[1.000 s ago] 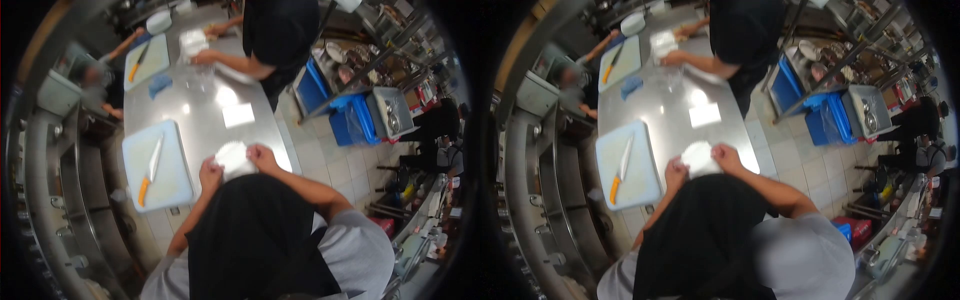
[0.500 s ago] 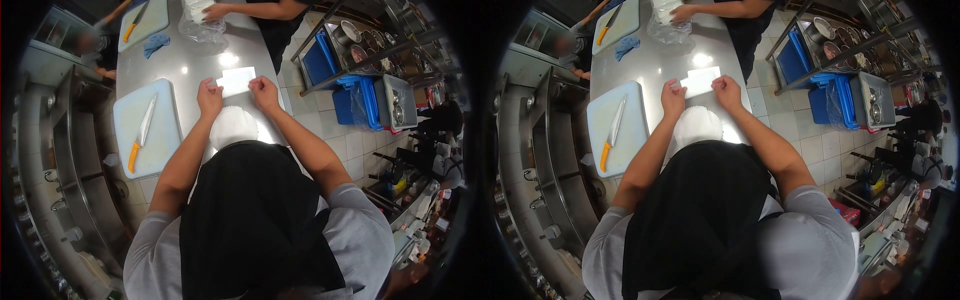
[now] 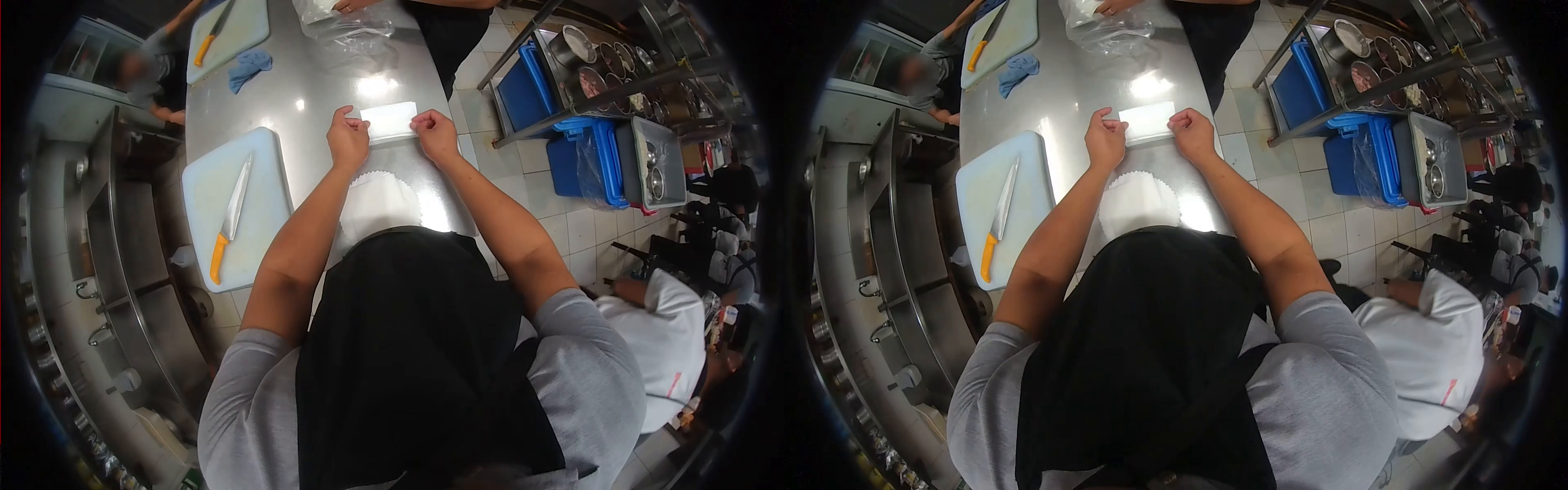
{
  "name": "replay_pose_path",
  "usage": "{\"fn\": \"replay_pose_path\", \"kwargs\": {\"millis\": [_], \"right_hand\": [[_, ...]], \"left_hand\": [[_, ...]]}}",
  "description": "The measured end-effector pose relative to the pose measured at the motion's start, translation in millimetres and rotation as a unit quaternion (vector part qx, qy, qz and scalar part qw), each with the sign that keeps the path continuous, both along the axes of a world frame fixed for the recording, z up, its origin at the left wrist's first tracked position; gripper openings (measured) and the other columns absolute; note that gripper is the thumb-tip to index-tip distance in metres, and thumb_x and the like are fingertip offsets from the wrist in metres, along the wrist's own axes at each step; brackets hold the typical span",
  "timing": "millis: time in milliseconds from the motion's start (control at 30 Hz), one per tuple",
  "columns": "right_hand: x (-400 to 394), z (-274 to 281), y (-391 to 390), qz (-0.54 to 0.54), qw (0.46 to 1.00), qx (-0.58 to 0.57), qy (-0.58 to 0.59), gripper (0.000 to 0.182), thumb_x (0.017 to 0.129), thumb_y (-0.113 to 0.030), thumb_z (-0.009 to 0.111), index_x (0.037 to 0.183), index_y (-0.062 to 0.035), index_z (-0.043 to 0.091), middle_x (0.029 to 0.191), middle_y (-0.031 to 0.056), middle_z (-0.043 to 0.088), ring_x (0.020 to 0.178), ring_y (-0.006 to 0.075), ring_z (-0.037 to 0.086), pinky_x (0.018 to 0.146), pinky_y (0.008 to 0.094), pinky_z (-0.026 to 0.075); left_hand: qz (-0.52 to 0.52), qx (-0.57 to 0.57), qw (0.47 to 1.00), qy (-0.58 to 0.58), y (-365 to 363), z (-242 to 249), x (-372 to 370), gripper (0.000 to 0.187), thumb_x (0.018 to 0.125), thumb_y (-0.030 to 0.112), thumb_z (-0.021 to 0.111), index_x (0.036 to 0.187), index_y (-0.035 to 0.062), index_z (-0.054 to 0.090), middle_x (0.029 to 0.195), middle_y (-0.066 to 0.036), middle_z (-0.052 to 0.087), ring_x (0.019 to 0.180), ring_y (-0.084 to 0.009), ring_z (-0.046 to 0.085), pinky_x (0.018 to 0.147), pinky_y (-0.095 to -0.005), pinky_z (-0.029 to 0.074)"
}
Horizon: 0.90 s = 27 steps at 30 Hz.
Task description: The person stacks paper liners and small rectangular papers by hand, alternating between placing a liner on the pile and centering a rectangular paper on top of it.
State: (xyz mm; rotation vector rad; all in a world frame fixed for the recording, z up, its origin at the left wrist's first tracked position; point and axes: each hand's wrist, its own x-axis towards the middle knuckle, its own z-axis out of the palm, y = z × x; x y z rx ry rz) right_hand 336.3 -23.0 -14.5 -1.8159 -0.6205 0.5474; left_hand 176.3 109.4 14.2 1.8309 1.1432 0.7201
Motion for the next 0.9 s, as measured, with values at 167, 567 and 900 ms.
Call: {"fn": "replay_pose_path", "kwargs": {"millis": [167, 567, 900], "right_hand": [[-3, 5, -3, 0.0, 0.999, -0.018, -0.029, 0.011, 0.086, -0.011, 0.079, 0.094, -0.0053, 0.075, 0.081, 0.0048, 0.071, 0.074, 0.0149, 0.065, 0.073, 0.0302, 0.053], [-3, -4, -4, -0.001, 0.999, -0.007, -0.045, 0.01, 0.086, -0.011, 0.078, 0.092, -0.0051, 0.075, 0.087, 0.0078, 0.07, 0.077, 0.0164, 0.064, 0.075, 0.0305, 0.053], [-21, -25, -78, -0.109, 0.988, 0.112, -0.015, 0.02, 0.087, -0.007, 0.074, 0.106, -0.0055, 0.067, 0.085, 0.0068, 0.063, 0.076, 0.0144, 0.059, 0.072, 0.0303, 0.051]], "left_hand": [[-0.001, 0.008, 1.0, 0.011, -3, 5, 0, 0.044, 0.089, 0.004, 0.076, 0.13, -0.0011, 0.061, 0.091, -0.011, 0.075, 0.083, -0.024, 0.072, 0.082, -0.0356, 0.057], [-0.006, 0.001, 1.0, 0.027, -3, 1, -4, 0.047, 0.088, 0.007, 0.077, 0.131, 0.0009, 0.061, 0.1, -0.013, 0.075, 0.086, -0.0245, 0.072, 0.083, -0.0358, 0.057], [-0.264, 0.25, 0.922, 0.132, -2, 30, 12, 0.099, 0.078, 0.033, 0.088, 0.157, 0.0014, 0.038, 0.157, -0.021, 0.044, 0.148, -0.0392, 0.038, 0.121, -0.055, 0.03]]}}
